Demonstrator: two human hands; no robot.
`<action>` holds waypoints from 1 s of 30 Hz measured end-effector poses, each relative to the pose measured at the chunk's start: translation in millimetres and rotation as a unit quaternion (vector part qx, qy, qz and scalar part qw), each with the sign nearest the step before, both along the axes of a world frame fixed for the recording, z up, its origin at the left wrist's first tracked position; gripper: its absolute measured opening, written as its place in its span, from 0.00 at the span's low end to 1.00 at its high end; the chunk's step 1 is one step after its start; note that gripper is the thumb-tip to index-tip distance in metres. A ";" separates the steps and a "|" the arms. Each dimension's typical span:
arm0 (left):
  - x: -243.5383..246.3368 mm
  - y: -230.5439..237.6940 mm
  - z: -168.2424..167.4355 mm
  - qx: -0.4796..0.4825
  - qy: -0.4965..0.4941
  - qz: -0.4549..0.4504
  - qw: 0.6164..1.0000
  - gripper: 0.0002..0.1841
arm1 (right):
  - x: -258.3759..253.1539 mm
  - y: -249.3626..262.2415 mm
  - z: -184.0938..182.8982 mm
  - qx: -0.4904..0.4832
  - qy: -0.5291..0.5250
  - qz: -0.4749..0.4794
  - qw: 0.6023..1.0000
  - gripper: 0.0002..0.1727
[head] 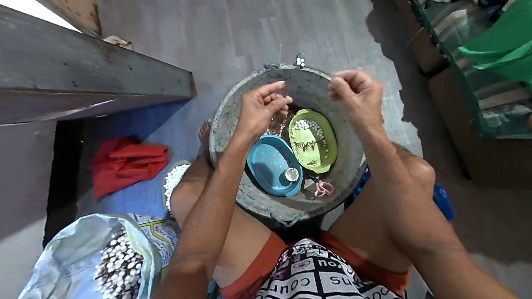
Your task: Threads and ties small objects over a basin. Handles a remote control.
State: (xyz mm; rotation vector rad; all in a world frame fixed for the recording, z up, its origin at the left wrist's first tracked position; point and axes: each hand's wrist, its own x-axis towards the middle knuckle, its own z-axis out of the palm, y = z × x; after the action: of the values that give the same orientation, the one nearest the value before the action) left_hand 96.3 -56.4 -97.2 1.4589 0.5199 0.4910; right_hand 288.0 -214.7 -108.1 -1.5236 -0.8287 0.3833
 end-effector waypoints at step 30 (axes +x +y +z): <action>6.4 -12.2 -3.9 0.003 0.034 0.009 0.999 0.15 | -37.6 17.6 -22.1 -0.026 0.148 0.121 0.981 0.12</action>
State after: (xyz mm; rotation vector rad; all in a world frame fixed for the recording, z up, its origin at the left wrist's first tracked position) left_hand 102.7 -68.6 -101.0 1.4812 0.5857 0.4590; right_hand 250.4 -197.1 -130.2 -1.3739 -0.7725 0.7972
